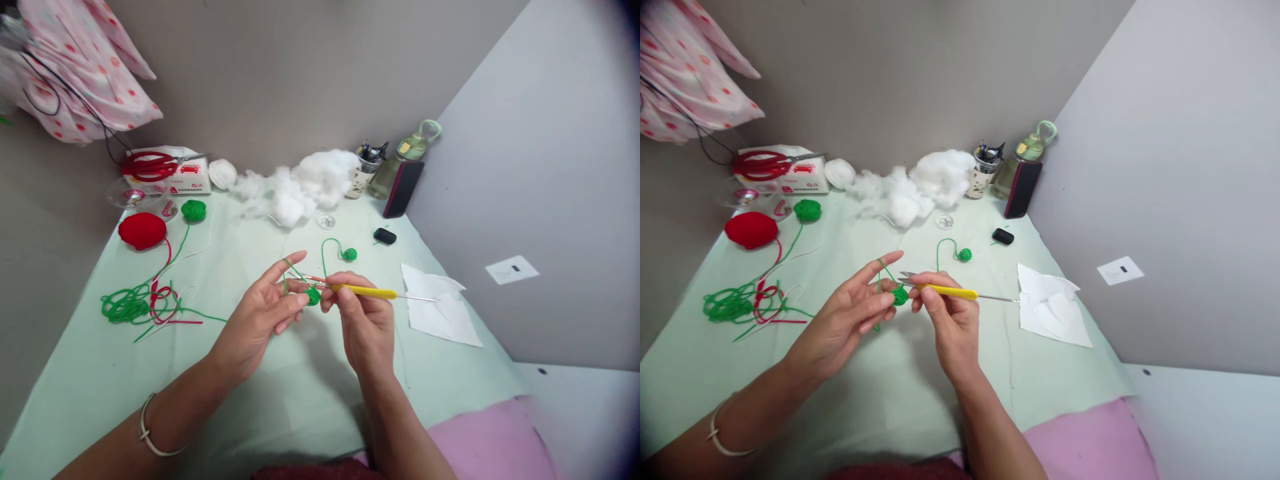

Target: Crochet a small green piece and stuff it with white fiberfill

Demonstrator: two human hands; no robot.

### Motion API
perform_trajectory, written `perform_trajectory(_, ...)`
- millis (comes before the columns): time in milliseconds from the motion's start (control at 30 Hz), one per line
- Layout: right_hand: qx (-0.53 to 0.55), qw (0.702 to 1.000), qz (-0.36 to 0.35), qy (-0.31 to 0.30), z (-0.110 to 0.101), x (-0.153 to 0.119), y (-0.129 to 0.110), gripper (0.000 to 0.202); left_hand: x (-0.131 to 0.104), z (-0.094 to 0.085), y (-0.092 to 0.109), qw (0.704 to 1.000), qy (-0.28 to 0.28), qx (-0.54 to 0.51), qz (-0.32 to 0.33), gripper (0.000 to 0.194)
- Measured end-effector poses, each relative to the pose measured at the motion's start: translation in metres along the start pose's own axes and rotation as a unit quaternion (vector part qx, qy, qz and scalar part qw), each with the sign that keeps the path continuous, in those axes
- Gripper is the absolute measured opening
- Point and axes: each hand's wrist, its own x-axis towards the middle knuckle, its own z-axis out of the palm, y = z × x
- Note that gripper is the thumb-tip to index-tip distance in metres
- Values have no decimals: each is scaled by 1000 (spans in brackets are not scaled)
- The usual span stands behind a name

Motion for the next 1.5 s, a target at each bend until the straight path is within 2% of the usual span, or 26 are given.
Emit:
perform_trajectory(267,37,999,8,-21,1,2,-1,10,0,0,2,1000,-1,9,-2,70)
perform_trajectory(467,-80,996,-41,9,5,0,-3,9,-2,-1,1,1000,-3,9,-3,70)
perform_trajectory(567,-114,991,-70,-4,4,-1,-3,13,-3,-2,1,1000,-4,11,-4,69)
perform_trajectory(833,13,999,-28,-27,0,3,1,15,1,-1,0,1000,4,26,6,62)
perform_trajectory(933,29,999,-28,-35,0,3,-1,17,2,-2,0,1000,4,27,6,58)
perform_trajectory(1067,-61,994,-87,-35,-1,0,-6,19,1,-4,-1,999,9,44,24,55)
perform_trajectory(1133,-141,978,-150,-37,0,-3,-7,21,-1,-4,-3,996,21,69,49,55)
perform_trajectory(1200,-227,948,-217,-49,0,-5,-6,25,-3,-3,-5,990,46,107,79,53)
perform_trajectory(1300,-360,872,-326,-58,2,-8,1,31,-5,1,-7,980,84,146,107,55)
perform_trajectory(1367,-430,812,-392,-35,3,-11,7,37,-5,3,-7,987,78,110,91,58)
perform_trajectory(1400,-449,794,-409,-23,3,-12,9,39,-5,3,-6,993,61,74,66,59)
perform_trajectory(1433,-452,793,-408,-14,3,-12,9,40,-4,3,-5,998,37,31,33,58)
perform_trajectory(1467,-435,812,-390,-10,3,-12,8,39,-3,3,-4,1000,15,-12,-1,57)
perform_trajectory(1500,-398,845,-357,-8,3,-11,5,36,-2,2,-2,999,-2,-46,-30,55)
